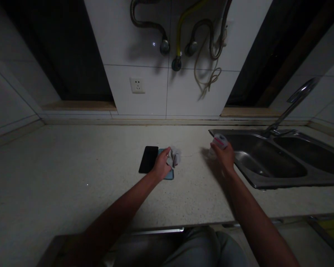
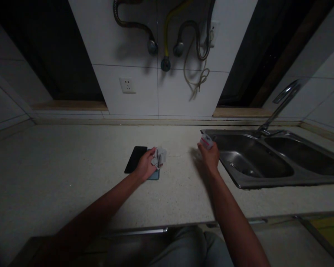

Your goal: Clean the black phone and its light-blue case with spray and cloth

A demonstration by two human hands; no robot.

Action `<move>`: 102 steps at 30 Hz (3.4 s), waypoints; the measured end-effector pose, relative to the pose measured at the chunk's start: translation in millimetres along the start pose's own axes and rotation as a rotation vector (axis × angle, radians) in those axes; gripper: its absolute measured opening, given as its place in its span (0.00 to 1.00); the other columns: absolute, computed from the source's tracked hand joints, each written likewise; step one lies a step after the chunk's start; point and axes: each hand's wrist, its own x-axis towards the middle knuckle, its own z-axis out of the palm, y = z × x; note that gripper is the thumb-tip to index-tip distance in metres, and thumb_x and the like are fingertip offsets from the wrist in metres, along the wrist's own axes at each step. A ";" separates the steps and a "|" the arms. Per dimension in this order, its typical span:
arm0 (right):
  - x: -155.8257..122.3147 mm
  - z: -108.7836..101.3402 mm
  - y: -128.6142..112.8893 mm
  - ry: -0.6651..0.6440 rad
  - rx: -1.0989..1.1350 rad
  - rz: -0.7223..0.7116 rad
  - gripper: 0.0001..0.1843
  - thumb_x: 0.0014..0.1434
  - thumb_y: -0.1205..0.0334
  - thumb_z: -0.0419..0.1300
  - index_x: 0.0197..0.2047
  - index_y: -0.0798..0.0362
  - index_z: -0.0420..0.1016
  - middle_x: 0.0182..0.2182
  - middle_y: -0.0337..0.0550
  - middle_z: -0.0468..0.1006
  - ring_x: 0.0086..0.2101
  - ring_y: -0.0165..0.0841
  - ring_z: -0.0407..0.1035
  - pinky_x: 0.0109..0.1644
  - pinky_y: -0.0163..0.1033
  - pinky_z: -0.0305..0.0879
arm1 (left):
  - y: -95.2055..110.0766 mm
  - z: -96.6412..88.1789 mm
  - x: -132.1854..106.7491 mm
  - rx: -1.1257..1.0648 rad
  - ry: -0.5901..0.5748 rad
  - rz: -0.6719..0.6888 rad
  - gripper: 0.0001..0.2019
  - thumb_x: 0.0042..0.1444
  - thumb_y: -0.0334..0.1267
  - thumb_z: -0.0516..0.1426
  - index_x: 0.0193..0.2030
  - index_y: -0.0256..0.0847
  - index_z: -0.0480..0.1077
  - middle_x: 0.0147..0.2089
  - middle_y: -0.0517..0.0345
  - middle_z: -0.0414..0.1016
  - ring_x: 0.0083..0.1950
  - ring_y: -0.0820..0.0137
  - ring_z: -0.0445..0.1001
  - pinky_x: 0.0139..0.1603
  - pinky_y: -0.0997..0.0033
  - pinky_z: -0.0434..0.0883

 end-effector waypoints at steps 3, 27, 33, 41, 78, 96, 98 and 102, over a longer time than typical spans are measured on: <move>-3.2 1.4 -9.6 0.028 0.027 0.058 0.31 0.43 0.44 0.71 0.45 0.55 0.73 0.36 0.46 0.77 0.36 0.42 0.71 0.47 0.53 0.67 | 0.5 -1.2 0.5 -0.034 0.026 0.007 0.04 0.53 0.36 0.59 0.32 0.39 0.69 0.28 0.59 0.72 0.29 0.71 0.74 0.27 0.74 0.68; -87.6 50.1 -58.8 -0.739 0.456 0.153 0.19 0.48 0.46 0.71 0.31 0.54 0.77 0.20 0.35 0.70 0.21 0.26 0.59 0.23 0.34 0.56 | 0.3 -6.5 -3.3 0.446 -0.140 -0.024 0.23 0.60 0.58 0.55 0.45 0.39 0.77 0.43 0.47 0.77 0.38 0.65 0.75 0.31 0.71 0.69; -77.2 48.2 -59.2 -0.592 0.546 0.273 0.21 0.45 0.44 0.71 0.26 0.51 0.72 0.22 0.37 0.72 0.23 0.29 0.62 0.24 0.35 0.59 | 22.3 -18.4 -7.1 1.515 0.147 0.520 0.14 0.63 0.43 0.55 0.49 0.40 0.76 0.55 0.44 0.71 0.56 0.58 0.70 0.57 0.62 0.66; -77.7 47.4 -61.6 -0.535 0.632 0.308 0.19 0.43 0.48 0.73 0.25 0.51 0.72 0.23 0.36 0.74 0.25 0.30 0.66 0.29 0.36 0.62 | 27.6 -30.5 -5.6 2.015 0.270 0.344 0.14 0.61 0.42 0.54 0.39 0.34 0.77 0.48 0.31 0.74 0.57 0.45 0.69 0.54 0.54 0.67; -74.7 49.6 -51.2 -0.410 0.610 0.309 0.20 0.48 0.46 0.71 0.30 0.54 0.73 0.23 0.36 0.74 0.23 0.30 0.66 0.26 0.34 0.63 | -5.8 -16.4 1.8 -0.138 -0.134 -0.427 0.25 0.64 0.54 0.47 0.46 0.33 0.72 0.38 0.41 0.80 0.38 0.55 0.80 0.41 0.52 0.76; -87.3 45.4 -50.6 -0.716 -0.162 -0.995 0.21 0.68 0.64 0.53 0.62 0.55 0.72 0.63 0.56 0.69 0.66 0.44 0.59 0.68 0.58 0.60 | -29.5 -2.0 -1.6 -0.183 -0.056 -0.439 0.31 0.65 0.61 0.45 0.50 0.34 0.75 0.35 0.45 0.81 0.37 0.59 0.81 0.40 0.62 0.76; -92.7 40.7 -59.9 -0.788 -0.115 -1.062 0.20 0.68 0.63 0.53 0.61 0.56 0.73 0.61 0.57 0.71 0.65 0.42 0.61 0.66 0.54 0.65 | -28.2 -4.1 1.4 -0.205 -0.068 -0.439 0.34 0.65 0.62 0.43 0.50 0.32 0.74 0.35 0.43 0.80 0.37 0.59 0.81 0.39 0.62 0.76; -105.2 34.7 -75.8 -0.958 0.015 -1.140 0.18 0.68 0.62 0.53 0.56 0.55 0.76 0.54 0.54 0.79 0.59 0.38 0.70 0.62 0.46 0.70 | -25.6 -15.3 12.1 -0.248 -0.023 -0.345 0.36 0.64 0.64 0.43 0.48 0.30 0.74 0.34 0.42 0.80 0.33 0.61 0.79 0.36 0.63 0.76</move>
